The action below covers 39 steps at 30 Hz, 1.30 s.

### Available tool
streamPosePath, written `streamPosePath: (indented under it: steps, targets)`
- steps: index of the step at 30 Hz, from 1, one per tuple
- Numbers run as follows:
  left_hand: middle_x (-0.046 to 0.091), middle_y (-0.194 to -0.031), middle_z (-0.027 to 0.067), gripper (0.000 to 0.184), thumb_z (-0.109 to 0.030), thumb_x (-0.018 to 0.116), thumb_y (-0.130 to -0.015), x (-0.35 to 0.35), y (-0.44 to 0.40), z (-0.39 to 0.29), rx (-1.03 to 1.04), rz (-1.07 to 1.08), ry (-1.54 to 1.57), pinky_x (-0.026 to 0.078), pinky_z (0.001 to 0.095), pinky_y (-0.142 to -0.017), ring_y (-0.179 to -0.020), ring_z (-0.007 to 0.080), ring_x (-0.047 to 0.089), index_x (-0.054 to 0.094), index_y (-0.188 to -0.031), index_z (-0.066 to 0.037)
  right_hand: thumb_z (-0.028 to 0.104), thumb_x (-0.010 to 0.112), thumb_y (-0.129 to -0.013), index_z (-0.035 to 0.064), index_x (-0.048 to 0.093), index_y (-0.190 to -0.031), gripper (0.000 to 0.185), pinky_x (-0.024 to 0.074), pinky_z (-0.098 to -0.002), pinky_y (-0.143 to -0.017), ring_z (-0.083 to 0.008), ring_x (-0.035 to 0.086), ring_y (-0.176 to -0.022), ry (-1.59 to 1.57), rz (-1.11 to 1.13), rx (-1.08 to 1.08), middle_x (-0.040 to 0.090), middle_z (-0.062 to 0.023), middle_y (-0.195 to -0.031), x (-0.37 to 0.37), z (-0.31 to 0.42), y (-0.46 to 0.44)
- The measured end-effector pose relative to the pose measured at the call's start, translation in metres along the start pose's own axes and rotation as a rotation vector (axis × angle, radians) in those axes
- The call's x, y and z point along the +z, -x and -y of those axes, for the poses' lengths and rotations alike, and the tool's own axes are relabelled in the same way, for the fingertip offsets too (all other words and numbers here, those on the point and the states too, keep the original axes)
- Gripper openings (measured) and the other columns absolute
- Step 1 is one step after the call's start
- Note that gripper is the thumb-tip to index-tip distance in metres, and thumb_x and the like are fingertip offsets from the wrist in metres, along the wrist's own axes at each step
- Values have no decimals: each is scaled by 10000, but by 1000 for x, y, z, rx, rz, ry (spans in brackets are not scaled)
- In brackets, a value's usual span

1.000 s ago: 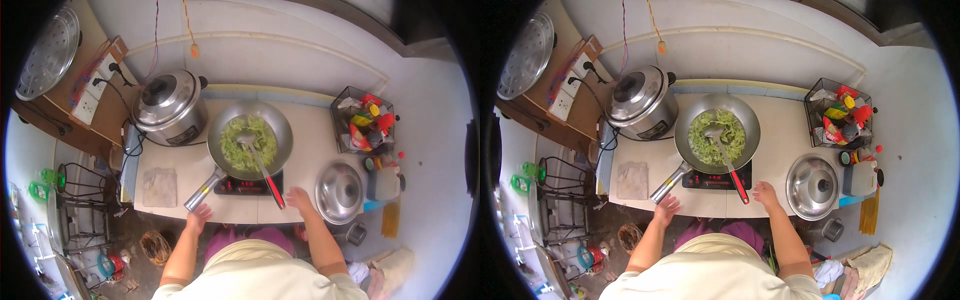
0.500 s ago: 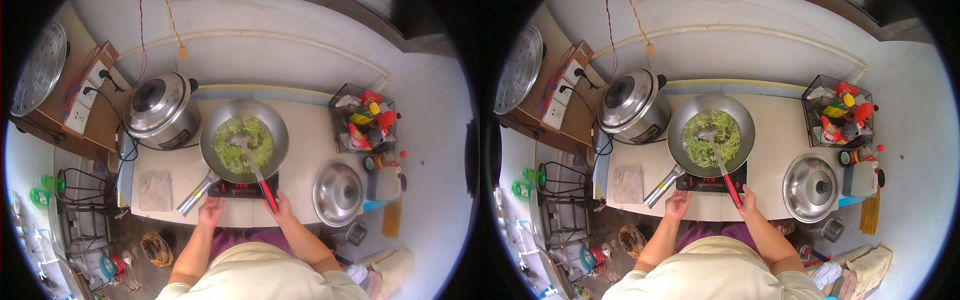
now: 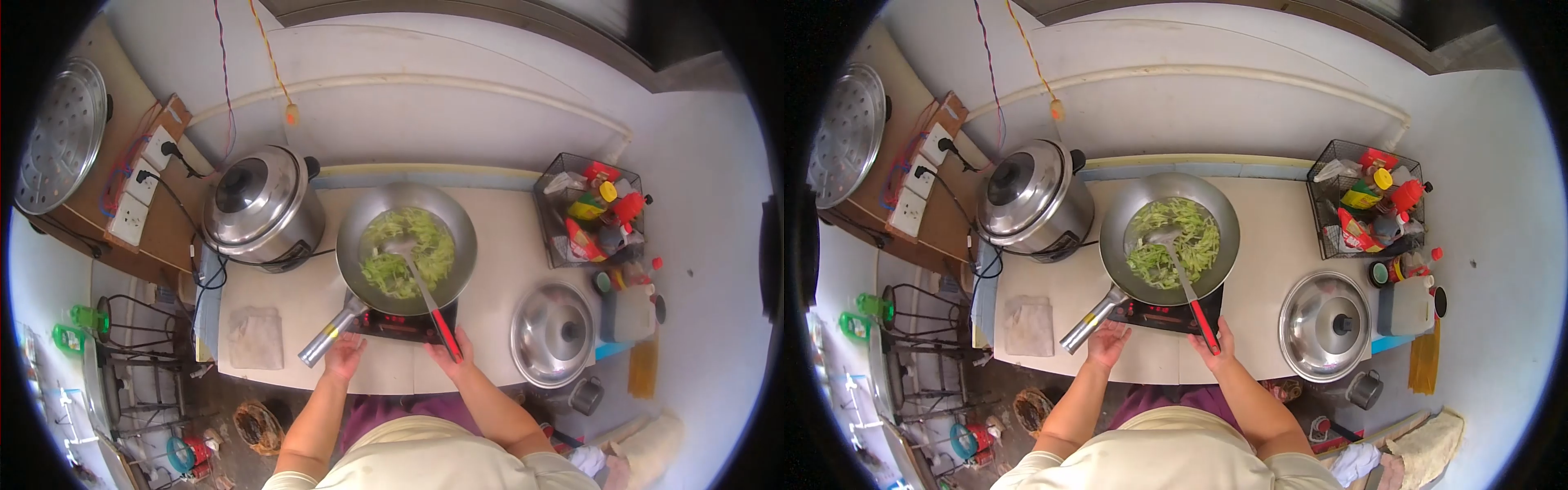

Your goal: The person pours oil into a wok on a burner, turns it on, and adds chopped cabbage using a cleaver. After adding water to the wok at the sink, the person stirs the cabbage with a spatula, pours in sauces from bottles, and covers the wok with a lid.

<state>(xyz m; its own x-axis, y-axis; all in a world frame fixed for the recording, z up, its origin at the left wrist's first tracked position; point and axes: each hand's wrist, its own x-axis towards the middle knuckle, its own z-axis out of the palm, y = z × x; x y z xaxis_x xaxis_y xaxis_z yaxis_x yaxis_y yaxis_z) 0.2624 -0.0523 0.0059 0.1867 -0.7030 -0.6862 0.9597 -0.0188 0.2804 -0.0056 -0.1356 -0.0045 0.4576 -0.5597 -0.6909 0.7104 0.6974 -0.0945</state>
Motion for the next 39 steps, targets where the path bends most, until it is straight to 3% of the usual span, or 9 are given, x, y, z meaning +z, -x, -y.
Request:
streamPosePath:
  steps: [7,22,34,39]
  targets:
    - [511,-1281,52,628,67,434,-641,-7,-18,0,-9,20,-33,239,434,-1053,-1232,212,423,469,-1244,-107,525,449,-898,85,528,-1091,487,490,-437,-831,-309,572,-932,77,-60,-74,607,-159,-1035,9,7,-2]
    - [491,-1253,97,521,66,430,-695,19,-33,2,-14,121,-26,244,480,-1073,-1189,268,410,456,-1209,-11,627,426,-859,9,265,-1324,790,528,-425,-797,-297,602,-886,336,-99,-196,557,-195,-1083,39,40,-18]
    - [487,-1105,136,427,74,448,-660,38,-46,-2,-7,120,-27,276,493,-1065,-1104,308,427,469,-1083,17,663,381,-851,15,397,-1274,774,517,-406,-826,-279,592,-964,411,-159,-229,580,-172,-1090,60,50,-32]
    - [491,-1080,131,421,85,443,-655,42,-55,-5,-4,104,-49,300,482,-1054,-1069,308,445,469,-1071,28,623,384,-878,22,387,-1243,703,518,-455,-802,-274,606,-906,336,-153,-242,573,-141,-1082,61,53,-42]
